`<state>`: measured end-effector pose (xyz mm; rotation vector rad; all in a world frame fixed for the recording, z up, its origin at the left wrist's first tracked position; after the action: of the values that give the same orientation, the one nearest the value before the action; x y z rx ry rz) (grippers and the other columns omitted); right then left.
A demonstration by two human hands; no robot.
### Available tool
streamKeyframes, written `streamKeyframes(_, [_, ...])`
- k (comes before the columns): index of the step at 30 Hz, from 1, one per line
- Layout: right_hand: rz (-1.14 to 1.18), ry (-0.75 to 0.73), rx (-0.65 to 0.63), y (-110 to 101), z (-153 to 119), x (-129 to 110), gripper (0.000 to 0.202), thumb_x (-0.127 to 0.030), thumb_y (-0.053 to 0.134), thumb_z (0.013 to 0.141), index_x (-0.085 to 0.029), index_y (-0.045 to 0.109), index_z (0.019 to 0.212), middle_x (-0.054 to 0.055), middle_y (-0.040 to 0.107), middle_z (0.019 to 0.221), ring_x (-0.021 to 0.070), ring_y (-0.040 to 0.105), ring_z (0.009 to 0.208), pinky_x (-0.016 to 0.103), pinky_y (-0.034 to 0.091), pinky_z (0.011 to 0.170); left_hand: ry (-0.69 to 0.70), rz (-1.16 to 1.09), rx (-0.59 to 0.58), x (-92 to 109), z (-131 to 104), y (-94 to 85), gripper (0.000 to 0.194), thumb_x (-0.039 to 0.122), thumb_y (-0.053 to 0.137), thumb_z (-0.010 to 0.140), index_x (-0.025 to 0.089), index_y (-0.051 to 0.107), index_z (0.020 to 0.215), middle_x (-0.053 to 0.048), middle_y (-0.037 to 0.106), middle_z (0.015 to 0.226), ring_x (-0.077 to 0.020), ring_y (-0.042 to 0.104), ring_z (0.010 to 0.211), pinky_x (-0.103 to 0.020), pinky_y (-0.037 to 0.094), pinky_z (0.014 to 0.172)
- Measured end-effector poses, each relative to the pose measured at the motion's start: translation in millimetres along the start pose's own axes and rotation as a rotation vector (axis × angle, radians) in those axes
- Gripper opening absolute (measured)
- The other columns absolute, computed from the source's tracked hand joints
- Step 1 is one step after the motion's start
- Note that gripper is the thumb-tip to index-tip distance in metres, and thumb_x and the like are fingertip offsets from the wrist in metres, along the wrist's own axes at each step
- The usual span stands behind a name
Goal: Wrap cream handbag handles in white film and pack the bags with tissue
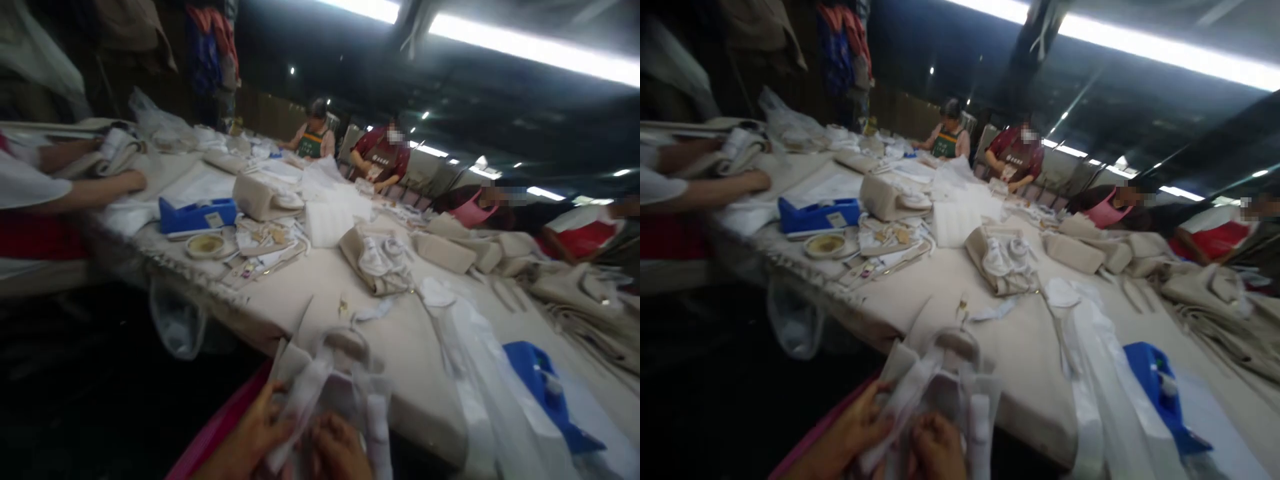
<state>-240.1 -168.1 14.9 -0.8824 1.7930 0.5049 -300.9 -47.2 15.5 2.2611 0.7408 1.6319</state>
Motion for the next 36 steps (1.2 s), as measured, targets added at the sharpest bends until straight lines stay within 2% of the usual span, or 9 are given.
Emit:
streamKeyframes(3, [0.259,0.135,0.024,16.9,0.2,17.7,0.036,-0.053,0.06,0.082,-0.018,0.055,0.078,-0.008,0.046,0.046,0.0045,0.029,0.03,0.017,0.024,0.03,-0.039,-0.085,-0.107,-2.8,-5.9,13.7,0.061,0.05,0.076,0.075,0.02,0.037,0.112,-0.003,0.066,0.084,-0.0173,0.064,0.044,-0.025,0.051,0.04])
streamKeyframes(11, [0.294,0.139,-0.013,16.8,11.4,-9.1,0.037,-0.05,0.069,0.073,-0.014,0.058,0.075,-0.004,0.055,0.046,0.0048,0.036,0.029,0.015,0.024,0.028,-0.021,-0.092,-0.214,4.9,-7.3,24.6,0.036,0.039,0.068,0.084,0.013,0.048,0.1,-0.01,0.069,0.081,-0.017,0.065,0.045,-0.018,0.044,0.036])
streamKeyframes(17, [0.224,0.12,-0.068,17.2,12.1,-16.8,0.041,-0.054,0.068,0.074,-0.016,0.055,0.079,-0.003,0.057,0.051,0.0062,0.04,0.031,0.016,0.026,0.03,-0.046,-0.026,-0.158,2.9,-8.3,22.2,0.036,0.044,0.067,0.084,0.009,0.056,0.087,-0.011,0.068,0.068,-0.0164,0.063,0.042,-0.016,0.04,0.034])
streamKeyframes(22, [0.187,-0.031,-0.2,-0.7,-26.4,-33.5,0.046,-0.034,0.074,0.076,-0.024,0.052,0.115,0.002,0.067,0.09,0.0141,0.064,0.07,0.025,0.051,0.064,-0.082,-0.077,-0.102,1.5,-8.9,19.7,0.036,0.043,0.071,0.079,0.011,0.057,0.09,-0.009,0.07,0.075,-0.0161,0.063,0.042,-0.019,0.044,0.036])
streamKeyframes(25, [0.115,-0.117,-0.301,-8.2,-49.5,-42.5,0.062,-0.032,0.074,0.077,-0.032,0.047,0.133,0.007,0.059,0.124,0.0193,0.064,0.096,0.033,0.051,0.085,-0.089,-0.048,-0.084,-0.1,-9.1,18.4,0.036,0.043,0.071,0.077,0.012,0.058,0.089,-0.008,0.069,0.068,-0.0166,0.062,0.041,-0.018,0.04,0.035])
streamKeyframes(28, [0.007,-0.208,-0.194,-15.8,-50.1,-49.9,0.049,-0.038,0.07,0.081,-0.03,0.056,0.127,0.008,0.058,0.125,0.0214,0.063,0.096,0.034,0.051,0.084,-0.109,0.016,-0.064,-1.7,-8.8,17.0,0.038,0.047,0.068,0.078,0.01,0.059,0.086,-0.007,0.064,0.053,-0.0146,0.057,0.036,-0.015,0.032,0.032])
streamKeyframes(31, [-0.167,-0.365,0.011,-20.6,-37.6,-65.5,0.013,-0.033,0.061,0.089,-0.026,0.07,0.096,0.003,0.062,0.086,0.017,0.059,0.075,0.027,0.047,0.067,-0.119,0.012,-0.051,0.8,-8.7,17.6,0.04,0.048,0.07,0.075,0.011,0.058,0.084,-0.005,0.063,0.052,-0.0146,0.056,0.035,-0.016,0.033,0.031])
streamKeyframes(33, [-0.284,-0.505,0.104,-18.8,-30.4,-82.6,0.016,-0.027,0.058,0.092,-0.024,0.069,0.08,0.001,0.055,0.073,0.0155,0.054,0.067,0.026,0.043,0.061,-0.12,0.001,-0.047,4.0,-9.3,19.3,0.04,0.048,0.072,0.072,0.012,0.058,0.082,-0.004,0.063,0.052,-0.0154,0.056,0.035,-0.017,0.034,0.031])
streamKeyframes(36, [-0.53,-0.713,0.178,-7.4,-24.9,-111.8,0.019,-0.018,0.054,0.092,-0.022,0.065,0.077,0.002,0.053,0.078,0.0171,0.053,0.074,0.029,0.041,0.065,-0.127,0.038,-0.045,7.8,-10.8,22.8,0.037,0.047,0.069,0.076,0.011,0.059,0.077,-0.004,0.061,0.049,-0.0148,0.056,0.036,-0.016,0.034,0.032])
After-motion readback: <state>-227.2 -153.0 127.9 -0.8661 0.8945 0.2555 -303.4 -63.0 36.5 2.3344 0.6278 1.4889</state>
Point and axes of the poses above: each hand's wrist, its own z-axis towards the middle knuckle, its own y-axis out of the palm, x = y × z, the point moved 8 cm from there along z, towards the middle knuckle
